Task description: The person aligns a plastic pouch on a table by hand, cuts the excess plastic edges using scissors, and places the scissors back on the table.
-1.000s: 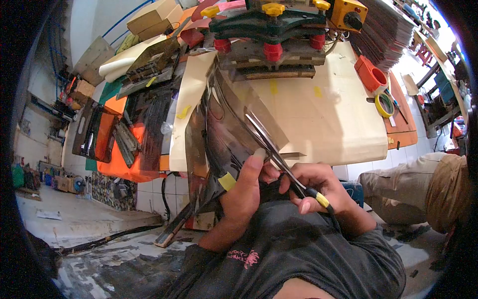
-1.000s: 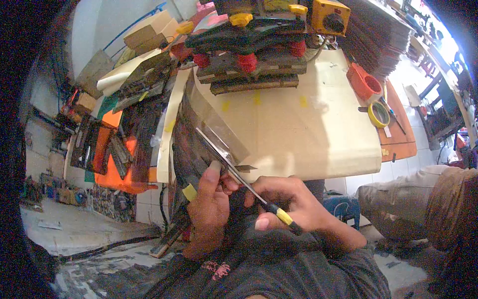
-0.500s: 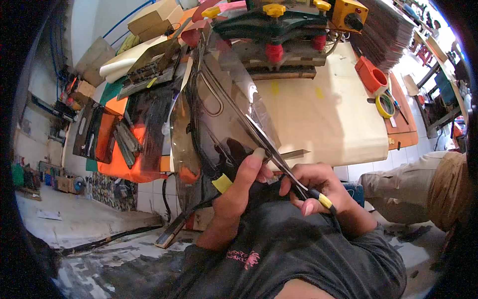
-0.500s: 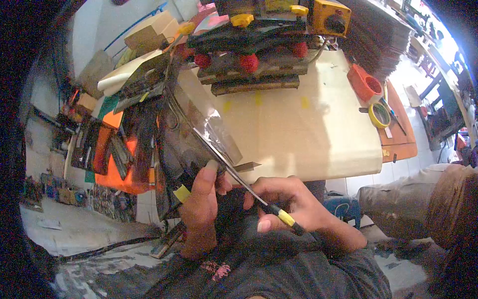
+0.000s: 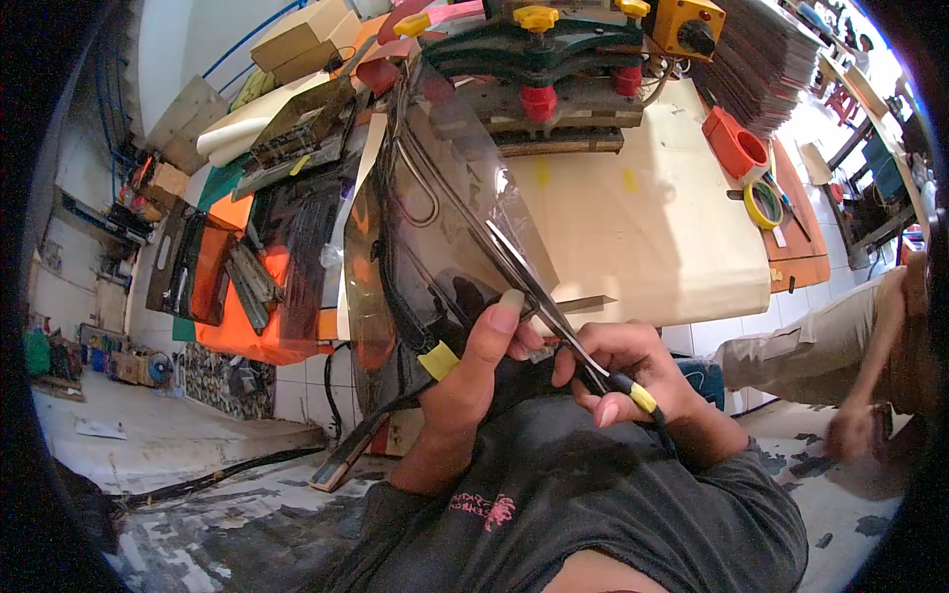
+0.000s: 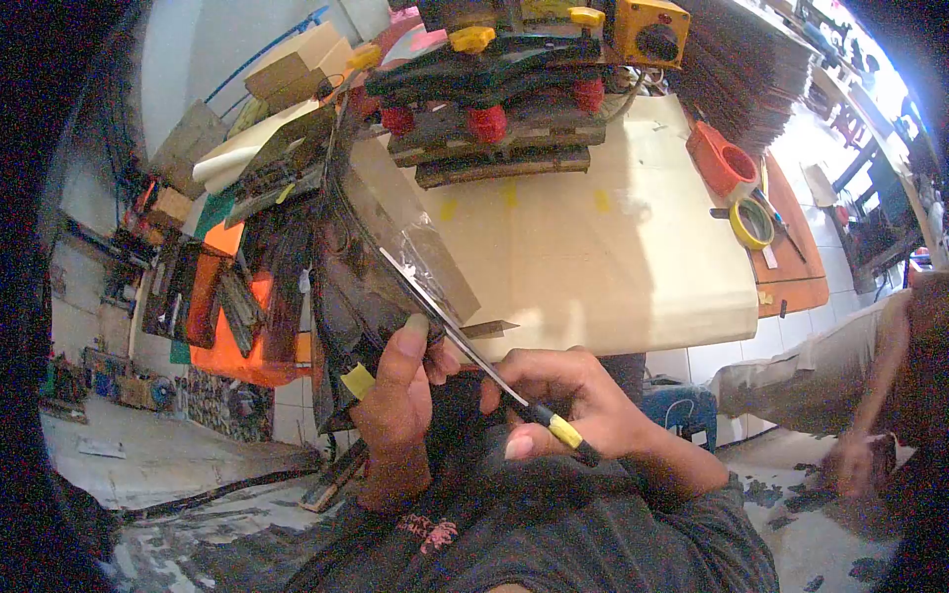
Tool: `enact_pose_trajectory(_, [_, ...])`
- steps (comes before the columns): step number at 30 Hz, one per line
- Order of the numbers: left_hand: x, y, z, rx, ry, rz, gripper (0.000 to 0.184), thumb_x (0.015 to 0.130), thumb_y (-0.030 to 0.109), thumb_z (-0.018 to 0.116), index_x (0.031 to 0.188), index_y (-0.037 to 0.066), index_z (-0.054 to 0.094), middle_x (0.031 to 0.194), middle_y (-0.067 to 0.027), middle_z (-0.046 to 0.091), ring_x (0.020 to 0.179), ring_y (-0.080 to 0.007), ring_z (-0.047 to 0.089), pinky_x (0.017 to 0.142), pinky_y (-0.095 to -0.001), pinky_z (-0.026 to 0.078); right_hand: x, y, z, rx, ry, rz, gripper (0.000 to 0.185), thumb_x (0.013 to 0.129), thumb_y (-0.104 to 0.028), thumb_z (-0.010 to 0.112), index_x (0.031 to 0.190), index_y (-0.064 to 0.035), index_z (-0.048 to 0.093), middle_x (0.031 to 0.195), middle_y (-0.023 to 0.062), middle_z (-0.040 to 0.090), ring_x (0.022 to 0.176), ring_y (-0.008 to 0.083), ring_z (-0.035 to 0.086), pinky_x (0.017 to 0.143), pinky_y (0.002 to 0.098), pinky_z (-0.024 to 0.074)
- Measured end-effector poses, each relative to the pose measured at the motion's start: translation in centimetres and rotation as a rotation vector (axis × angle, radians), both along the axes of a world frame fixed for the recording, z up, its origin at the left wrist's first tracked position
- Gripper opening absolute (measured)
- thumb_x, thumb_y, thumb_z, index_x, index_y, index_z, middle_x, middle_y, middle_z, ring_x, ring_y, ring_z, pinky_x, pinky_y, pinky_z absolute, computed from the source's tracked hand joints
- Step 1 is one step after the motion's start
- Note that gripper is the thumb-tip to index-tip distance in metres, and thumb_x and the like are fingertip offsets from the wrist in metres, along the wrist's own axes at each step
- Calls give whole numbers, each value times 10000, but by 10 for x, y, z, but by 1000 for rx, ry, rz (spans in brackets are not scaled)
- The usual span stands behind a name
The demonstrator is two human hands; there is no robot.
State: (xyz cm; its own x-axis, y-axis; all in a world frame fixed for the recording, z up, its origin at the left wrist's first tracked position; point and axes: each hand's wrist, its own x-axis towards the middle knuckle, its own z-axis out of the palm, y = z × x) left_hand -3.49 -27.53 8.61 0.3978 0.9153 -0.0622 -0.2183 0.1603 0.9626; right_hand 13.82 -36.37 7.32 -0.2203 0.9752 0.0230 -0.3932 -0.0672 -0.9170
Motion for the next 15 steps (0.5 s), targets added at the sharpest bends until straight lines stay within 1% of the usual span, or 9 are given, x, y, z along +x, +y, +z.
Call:
enact_pose_trajectory(4, [-1,1,-4,-35,2,16,289,960,324,584,879,52,637,775,-40,614,732,-141,526,708,-295,378,0,0,-2,17,-28,-12,505,773,-317,849,1060,29,620,832,14,617,728,66,571,636,225,427])
enact_pose_trajectory(7, [-3,4,-10,12,-21,13,300,955,336,588,873,52,642,774,-43,617,733,-144,527,708,-297,378,0,0,-2,5,-37,-5,500,770,-311,852,1059,27,623,824,14,622,722,66,574,636,223,429])
enact_pose_trajectory(9, [-6,6,-14,57,-174,-19,218,970,185,644,947,-25,697,822,-56,673,745,-126,617,683,-250,492,0,0,-3,6,-45,-8,494,769,-301,854,1059,26,625,820,15,624,720,66,575,632,223,429])
enact_pose_trajectory(13, [-8,4,-11,44,-125,-36,221,975,191,638,939,-19,696,821,-50,671,750,-122,611,691,-247,487,0,0,-4,24,-50,-18,468,768,-263,858,1057,26,630,843,22,632,724,67,581,631,224,434])
enact_pose_trajectory(15, [-8,5,-11,7,-198,-79,223,979,194,632,936,-14,698,823,-45,670,758,-116,605,698,-246,483,0,1,-2,40,-69,-21,463,769,-251,858,1061,28,629,857,24,633,729,67,584,634,224,438])
